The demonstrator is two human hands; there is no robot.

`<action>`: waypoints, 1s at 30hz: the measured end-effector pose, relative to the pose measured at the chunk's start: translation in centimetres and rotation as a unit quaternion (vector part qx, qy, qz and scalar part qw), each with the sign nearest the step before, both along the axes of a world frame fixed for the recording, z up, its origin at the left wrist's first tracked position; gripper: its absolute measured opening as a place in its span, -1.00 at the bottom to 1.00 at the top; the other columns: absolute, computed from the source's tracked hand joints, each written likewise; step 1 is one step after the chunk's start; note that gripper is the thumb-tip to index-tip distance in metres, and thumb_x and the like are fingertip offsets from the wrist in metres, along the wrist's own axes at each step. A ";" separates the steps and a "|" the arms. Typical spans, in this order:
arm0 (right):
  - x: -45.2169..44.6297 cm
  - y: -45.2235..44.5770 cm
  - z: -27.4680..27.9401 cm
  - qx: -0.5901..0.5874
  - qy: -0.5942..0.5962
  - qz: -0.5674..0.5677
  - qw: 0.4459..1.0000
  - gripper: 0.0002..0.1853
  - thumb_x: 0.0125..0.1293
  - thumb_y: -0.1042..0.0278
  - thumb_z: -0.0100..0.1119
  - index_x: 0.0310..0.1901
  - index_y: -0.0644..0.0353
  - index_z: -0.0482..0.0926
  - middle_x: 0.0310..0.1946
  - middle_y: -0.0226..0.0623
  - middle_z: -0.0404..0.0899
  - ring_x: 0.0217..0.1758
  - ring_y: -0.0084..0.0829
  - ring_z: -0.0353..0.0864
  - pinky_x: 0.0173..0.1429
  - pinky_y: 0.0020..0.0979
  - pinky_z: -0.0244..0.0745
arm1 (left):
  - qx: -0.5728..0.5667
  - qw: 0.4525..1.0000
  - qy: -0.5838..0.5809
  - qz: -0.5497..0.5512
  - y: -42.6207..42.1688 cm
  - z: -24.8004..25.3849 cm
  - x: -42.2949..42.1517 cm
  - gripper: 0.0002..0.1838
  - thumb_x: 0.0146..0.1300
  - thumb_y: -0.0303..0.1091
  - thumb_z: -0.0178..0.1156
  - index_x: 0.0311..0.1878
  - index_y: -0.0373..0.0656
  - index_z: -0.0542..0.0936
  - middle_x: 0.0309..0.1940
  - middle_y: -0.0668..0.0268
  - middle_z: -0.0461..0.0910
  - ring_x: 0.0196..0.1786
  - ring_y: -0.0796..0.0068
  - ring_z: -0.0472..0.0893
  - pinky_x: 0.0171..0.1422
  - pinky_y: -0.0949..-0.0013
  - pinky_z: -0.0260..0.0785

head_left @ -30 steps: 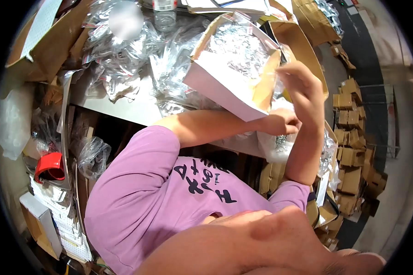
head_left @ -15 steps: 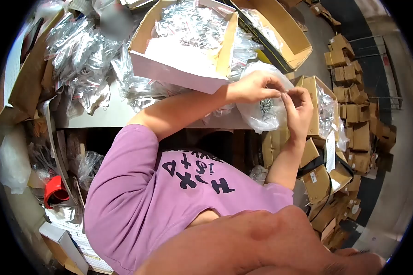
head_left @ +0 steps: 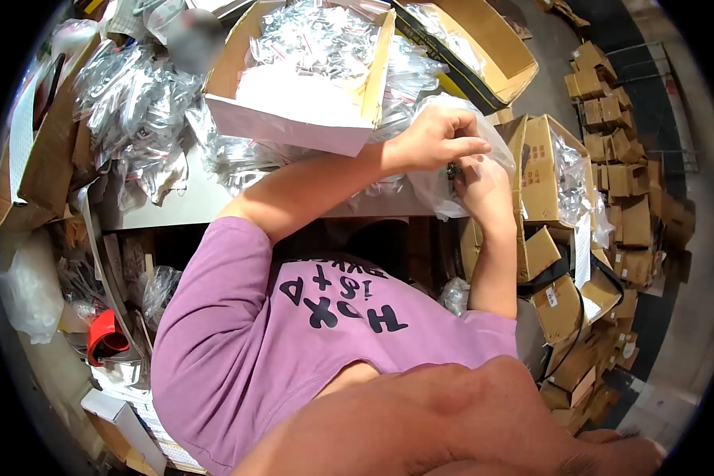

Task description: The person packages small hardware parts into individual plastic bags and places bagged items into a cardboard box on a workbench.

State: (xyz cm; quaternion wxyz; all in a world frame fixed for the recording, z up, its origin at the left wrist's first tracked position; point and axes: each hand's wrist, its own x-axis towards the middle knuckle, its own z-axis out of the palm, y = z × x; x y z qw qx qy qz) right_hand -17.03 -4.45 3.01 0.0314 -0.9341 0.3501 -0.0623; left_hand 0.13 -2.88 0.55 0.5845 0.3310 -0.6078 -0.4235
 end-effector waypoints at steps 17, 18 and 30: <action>-0.2 -0.7 1.0 0.093 -0.130 -0.038 0.986 -0.81 -0.05 0.50 0.27 -0.31 0.21 0.65 -0.43 -0.07 0.61 -0.36 -0.17 0.63 -0.22 -0.32 0.51 | 0.060 0.997 0.018 -0.044 -0.5 -0.7 0.1 -0.83 0.17 -0.45 0.30 -0.20 -0.33 0.64 -0.40 0.30 0.63 -0.31 0.66 0.56 -0.26 0.56 0.40; -0.3 -0.8 1.2 0.108 -0.161 -0.046 0.980 -0.81 -0.05 0.52 0.27 -0.31 0.23 0.64 -0.44 -0.07 0.60 -0.38 -0.20 0.64 -0.23 -0.35 0.50 | 0.059 0.997 0.025 -0.053 -0.5 -0.7 0.2 -0.82 0.17 -0.44 0.30 -0.19 -0.33 0.64 -0.39 0.30 0.62 -0.31 0.66 0.56 -0.25 0.56 0.40; -3.5 -1.7 2.3 0.349 -0.426 -0.135 0.824 -0.86 0.09 0.62 0.29 -0.27 0.34 0.63 -0.31 -0.34 0.65 -0.28 -0.61 0.58 -0.11 -0.59 0.46 | 0.012 0.997 -0.029 -0.076 -0.8 -1.0 -0.1 -0.77 0.10 -0.30 0.38 -0.41 -0.24 0.55 -0.45 0.28 0.61 -0.34 0.57 0.55 -0.24 0.44 0.40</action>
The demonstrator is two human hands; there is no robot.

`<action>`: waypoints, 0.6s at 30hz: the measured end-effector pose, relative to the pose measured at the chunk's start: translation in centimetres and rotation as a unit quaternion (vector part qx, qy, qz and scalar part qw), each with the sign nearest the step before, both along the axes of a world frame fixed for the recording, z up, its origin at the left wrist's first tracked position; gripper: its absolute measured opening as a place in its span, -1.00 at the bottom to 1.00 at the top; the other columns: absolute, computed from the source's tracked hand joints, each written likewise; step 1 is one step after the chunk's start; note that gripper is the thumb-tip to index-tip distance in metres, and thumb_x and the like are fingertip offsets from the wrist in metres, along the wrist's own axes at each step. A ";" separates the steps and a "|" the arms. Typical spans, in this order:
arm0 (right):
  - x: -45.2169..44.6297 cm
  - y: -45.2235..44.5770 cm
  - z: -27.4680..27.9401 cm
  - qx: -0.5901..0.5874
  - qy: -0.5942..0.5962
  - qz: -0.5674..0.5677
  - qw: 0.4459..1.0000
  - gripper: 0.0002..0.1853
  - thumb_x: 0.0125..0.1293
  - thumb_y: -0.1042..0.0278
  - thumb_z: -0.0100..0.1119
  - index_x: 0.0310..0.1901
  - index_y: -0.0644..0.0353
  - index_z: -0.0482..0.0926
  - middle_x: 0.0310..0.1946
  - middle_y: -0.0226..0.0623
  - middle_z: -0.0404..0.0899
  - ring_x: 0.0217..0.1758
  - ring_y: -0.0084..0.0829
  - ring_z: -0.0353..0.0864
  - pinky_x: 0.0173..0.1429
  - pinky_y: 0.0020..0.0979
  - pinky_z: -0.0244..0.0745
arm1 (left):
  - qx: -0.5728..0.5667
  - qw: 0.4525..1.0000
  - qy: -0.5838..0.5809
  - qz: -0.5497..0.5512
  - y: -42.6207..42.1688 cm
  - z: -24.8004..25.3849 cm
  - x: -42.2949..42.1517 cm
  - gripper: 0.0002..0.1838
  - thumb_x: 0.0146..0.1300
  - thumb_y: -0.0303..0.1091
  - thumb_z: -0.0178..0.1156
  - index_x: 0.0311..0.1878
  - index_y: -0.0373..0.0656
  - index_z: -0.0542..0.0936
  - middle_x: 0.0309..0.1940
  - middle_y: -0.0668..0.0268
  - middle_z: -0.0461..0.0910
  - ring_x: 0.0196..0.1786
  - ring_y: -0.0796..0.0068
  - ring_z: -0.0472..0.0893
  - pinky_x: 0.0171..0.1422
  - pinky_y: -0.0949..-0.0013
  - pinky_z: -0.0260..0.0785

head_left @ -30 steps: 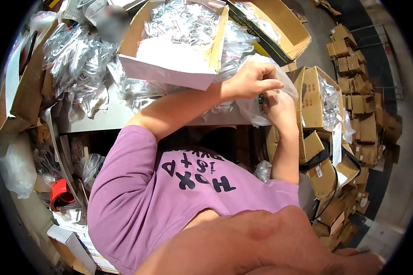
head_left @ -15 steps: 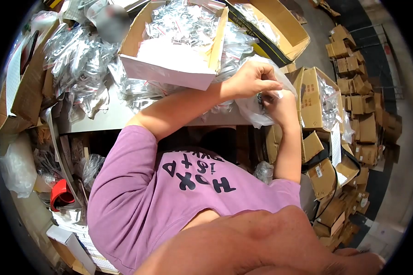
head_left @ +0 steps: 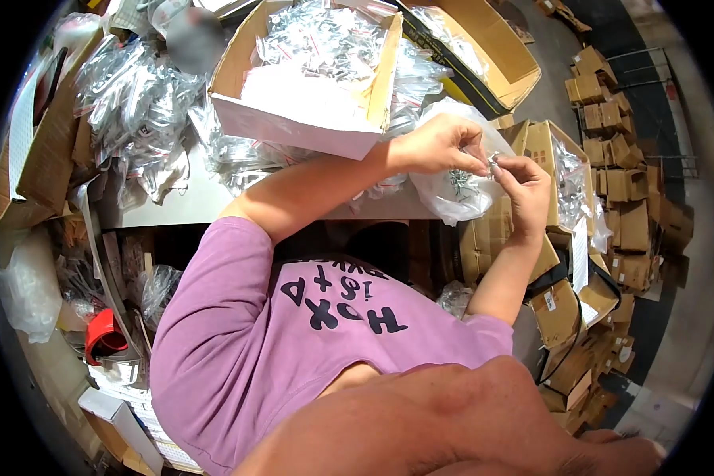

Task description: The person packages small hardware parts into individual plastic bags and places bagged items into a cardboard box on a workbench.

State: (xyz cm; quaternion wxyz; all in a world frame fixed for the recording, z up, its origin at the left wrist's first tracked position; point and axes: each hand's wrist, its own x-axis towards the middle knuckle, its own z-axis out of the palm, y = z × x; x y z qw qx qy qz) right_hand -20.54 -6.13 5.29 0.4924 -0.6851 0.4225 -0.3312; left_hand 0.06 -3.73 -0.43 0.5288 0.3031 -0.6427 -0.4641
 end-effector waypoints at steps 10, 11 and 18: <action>1.2 -0.4 2.5 0.064 -0.017 0.083 0.994 -0.83 0.06 0.63 0.31 -0.26 0.34 0.61 -0.32 -0.32 0.65 -0.27 -0.59 0.59 -0.11 -0.56 0.46 | -0.046 0.979 -0.195 0.034 0.2 0.1 -0.1 -0.59 0.00 -0.08 0.41 -0.31 -0.24 0.55 -0.51 0.13 0.56 -0.40 0.27 0.56 -0.30 0.29 0.35; 1.7 -0.3 2.8 0.062 -0.011 0.094 0.994 -0.83 0.07 0.63 0.30 -0.26 0.35 0.61 -0.31 -0.32 0.65 -0.26 -0.58 0.60 -0.11 -0.56 0.47 | -0.040 0.979 -0.199 0.033 0.1 0.0 -0.2 -0.60 -0.01 -0.10 0.41 -0.30 -0.24 0.55 -0.51 0.13 0.55 -0.40 0.27 0.56 -0.30 0.29 0.35; 3.0 -0.4 3.1 0.028 0.022 0.136 0.990 -0.83 0.13 0.65 0.24 -0.21 0.40 0.59 -0.28 -0.28 0.64 -0.22 -0.55 0.62 -0.09 -0.55 0.51 | 0.013 0.987 -0.159 0.032 0.6 0.6 0.2 -0.57 0.02 -0.12 0.39 -0.23 -0.30 0.55 -0.50 0.14 0.56 -0.40 0.34 0.56 -0.28 0.32 0.37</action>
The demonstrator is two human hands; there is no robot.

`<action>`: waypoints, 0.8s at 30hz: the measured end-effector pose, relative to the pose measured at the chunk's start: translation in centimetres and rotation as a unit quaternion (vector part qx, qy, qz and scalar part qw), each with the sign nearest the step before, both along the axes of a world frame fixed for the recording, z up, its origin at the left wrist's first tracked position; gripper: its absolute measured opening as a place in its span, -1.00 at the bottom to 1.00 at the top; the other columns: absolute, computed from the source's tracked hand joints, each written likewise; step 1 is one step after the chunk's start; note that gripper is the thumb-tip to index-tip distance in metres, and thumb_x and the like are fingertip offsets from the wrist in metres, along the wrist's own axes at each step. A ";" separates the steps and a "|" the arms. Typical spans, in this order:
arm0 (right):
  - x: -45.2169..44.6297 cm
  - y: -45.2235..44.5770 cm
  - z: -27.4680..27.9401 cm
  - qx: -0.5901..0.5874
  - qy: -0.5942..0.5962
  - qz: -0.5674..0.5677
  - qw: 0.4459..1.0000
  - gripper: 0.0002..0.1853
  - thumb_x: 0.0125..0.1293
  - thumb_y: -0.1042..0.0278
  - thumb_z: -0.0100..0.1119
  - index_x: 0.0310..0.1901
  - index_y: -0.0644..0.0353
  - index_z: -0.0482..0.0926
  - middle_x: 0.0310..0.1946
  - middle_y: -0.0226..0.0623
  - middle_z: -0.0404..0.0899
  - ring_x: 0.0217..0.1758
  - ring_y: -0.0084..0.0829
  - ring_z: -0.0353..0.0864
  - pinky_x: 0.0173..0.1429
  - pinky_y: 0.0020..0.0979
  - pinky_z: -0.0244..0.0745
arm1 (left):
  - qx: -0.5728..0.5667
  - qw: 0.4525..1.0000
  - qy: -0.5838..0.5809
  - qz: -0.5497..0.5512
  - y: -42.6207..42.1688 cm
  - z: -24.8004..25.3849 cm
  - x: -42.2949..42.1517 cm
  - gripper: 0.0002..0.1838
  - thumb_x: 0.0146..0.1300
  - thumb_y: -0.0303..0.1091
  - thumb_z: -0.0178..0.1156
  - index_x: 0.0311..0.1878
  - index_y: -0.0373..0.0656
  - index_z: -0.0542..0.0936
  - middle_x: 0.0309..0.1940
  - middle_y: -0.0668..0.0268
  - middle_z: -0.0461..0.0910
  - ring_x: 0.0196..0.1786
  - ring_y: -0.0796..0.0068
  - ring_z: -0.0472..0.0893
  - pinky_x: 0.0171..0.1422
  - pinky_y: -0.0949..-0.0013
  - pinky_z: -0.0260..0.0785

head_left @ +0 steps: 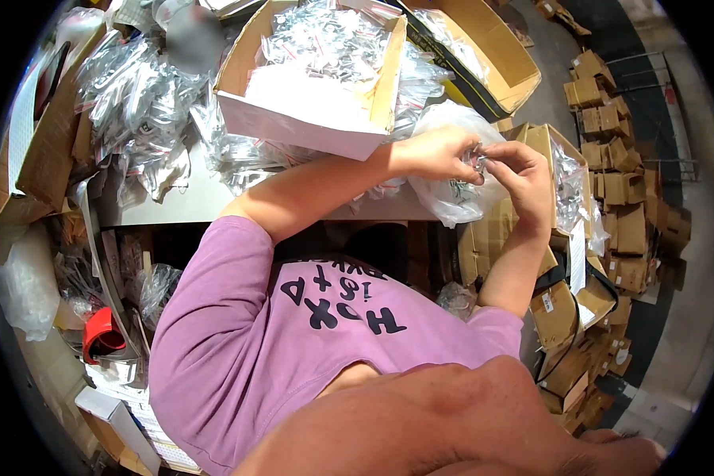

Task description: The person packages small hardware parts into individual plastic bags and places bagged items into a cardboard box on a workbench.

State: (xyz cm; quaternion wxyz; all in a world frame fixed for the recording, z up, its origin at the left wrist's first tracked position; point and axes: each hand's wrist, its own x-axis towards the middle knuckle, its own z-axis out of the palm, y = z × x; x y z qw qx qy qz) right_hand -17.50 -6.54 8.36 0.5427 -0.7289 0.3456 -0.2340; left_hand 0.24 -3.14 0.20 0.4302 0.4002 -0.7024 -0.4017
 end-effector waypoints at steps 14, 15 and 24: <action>-0.2 0.3 0.5 -0.028 -0.046 -0.012 0.998 -0.82 0.13 0.67 0.22 -0.19 0.38 0.57 -0.24 -0.24 0.64 -0.18 -0.52 0.63 -0.03 -0.52 0.52 | -0.011 0.996 0.086 -0.032 -0.1 -0.3 -0.4 -0.69 0.11 -0.25 0.37 -0.25 -0.26 0.53 -0.50 0.35 0.49 -0.37 0.59 0.46 -0.25 0.43 0.36; -0.2 0.3 0.6 -0.024 -0.058 -0.012 0.998 -0.82 0.13 0.67 0.22 -0.19 0.37 0.57 -0.24 -0.24 0.64 -0.17 -0.52 0.62 -0.02 -0.52 0.51 | -0.009 0.994 0.100 -0.034 -0.1 -0.4 -0.4 -0.71 0.10 -0.26 0.38 -0.29 -0.25 0.51 -0.51 0.36 0.48 -0.36 0.61 0.45 -0.24 0.44 0.36; -0.2 0.3 0.4 -0.030 -0.086 -0.052 0.994 -0.83 0.13 0.61 0.27 -0.21 0.34 0.58 -0.26 -0.29 0.64 -0.22 -0.58 0.58 -0.05 -0.55 0.46 | 0.075 0.958 0.255 -0.105 -0.4 -0.7 -0.7 -0.70 0.18 -0.21 0.33 -0.43 -0.18 0.45 -0.52 0.39 0.49 -0.35 0.60 0.51 -0.23 0.45 0.39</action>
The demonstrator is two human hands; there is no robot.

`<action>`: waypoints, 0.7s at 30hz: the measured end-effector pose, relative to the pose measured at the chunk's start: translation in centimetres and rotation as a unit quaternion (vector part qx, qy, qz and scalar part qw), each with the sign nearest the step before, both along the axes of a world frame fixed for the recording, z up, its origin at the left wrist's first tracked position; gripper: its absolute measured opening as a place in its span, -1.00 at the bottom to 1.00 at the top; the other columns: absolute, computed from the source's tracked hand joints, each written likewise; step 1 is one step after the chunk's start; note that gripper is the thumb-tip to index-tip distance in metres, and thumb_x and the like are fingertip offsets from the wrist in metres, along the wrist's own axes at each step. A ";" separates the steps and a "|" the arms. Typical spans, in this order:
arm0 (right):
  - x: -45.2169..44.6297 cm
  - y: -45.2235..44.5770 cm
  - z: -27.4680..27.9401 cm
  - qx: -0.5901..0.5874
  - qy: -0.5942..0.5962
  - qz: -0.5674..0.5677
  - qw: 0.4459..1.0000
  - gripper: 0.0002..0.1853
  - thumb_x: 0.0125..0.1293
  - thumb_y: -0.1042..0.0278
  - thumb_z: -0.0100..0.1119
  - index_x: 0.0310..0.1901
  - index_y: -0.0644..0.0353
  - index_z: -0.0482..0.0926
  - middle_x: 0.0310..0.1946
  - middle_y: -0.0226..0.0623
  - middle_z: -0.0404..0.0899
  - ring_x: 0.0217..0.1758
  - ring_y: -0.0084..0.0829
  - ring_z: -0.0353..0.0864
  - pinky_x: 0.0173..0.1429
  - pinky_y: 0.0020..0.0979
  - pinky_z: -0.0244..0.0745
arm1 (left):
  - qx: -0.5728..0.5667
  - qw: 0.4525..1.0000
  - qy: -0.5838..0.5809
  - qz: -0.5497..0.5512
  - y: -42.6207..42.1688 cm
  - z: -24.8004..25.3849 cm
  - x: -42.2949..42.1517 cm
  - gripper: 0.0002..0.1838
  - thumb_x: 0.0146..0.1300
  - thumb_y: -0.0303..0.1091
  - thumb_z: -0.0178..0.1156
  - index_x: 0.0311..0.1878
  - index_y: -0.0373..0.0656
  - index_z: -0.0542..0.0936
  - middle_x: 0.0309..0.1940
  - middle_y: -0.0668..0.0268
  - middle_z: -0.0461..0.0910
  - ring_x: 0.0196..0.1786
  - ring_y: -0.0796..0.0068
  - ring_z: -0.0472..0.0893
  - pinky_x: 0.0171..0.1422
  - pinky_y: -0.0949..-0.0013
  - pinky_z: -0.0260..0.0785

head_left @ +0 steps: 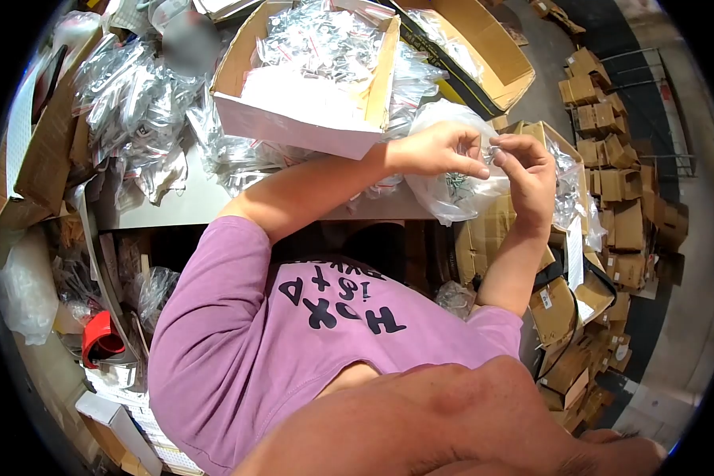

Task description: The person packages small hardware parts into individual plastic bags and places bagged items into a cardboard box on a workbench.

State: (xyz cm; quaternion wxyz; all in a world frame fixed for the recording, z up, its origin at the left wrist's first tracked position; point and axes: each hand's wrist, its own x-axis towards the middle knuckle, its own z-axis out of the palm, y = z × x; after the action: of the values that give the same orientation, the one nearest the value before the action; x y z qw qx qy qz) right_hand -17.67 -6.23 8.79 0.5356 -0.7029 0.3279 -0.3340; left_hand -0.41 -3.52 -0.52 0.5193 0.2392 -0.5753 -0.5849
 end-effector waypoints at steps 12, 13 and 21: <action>0.0 -0.1 -0.7 0.014 -0.054 -0.052 0.997 -0.83 0.14 0.60 0.27 -0.20 0.32 0.59 -0.27 -0.31 0.64 -0.25 -0.59 0.56 -0.07 -0.56 0.45 | 0.314 0.903 0.248 -0.158 0.3 0.9 0.4 -0.39 0.29 0.27 -0.05 -0.49 -0.17 0.46 -0.55 0.23 0.54 -0.34 0.26 0.66 -0.39 0.45 0.49; 0.2 0.0 -0.6 0.015 -0.052 -0.050 0.997 -0.83 0.14 0.60 0.27 -0.20 0.32 0.59 -0.27 -0.31 0.64 -0.25 -0.59 0.56 -0.07 -0.56 0.45 | 0.315 0.906 0.234 -0.158 0.2 0.7 0.4 -0.38 0.29 0.29 -0.05 -0.48 -0.17 0.46 -0.54 0.23 0.54 -0.35 0.27 0.66 -0.40 0.46 0.48; 1.7 0.4 -1.4 -0.007 -0.033 -0.032 0.999 -0.85 0.16 0.61 0.25 -0.21 0.36 0.58 -0.33 -0.29 0.63 -0.31 -0.56 0.61 -0.14 -0.54 0.50 | 0.257 0.951 0.149 -0.088 0.6 0.7 -0.3 -0.26 0.20 0.46 -0.15 -0.38 -0.18 0.44 -0.58 0.31 0.45 -0.58 0.47 0.53 -0.50 0.51 0.42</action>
State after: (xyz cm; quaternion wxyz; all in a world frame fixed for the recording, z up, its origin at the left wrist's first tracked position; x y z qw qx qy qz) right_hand -15.97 -5.86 7.41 0.5308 -0.6842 0.3296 -0.3762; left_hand -0.75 -2.94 0.16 0.4667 0.2235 -0.3402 -0.7852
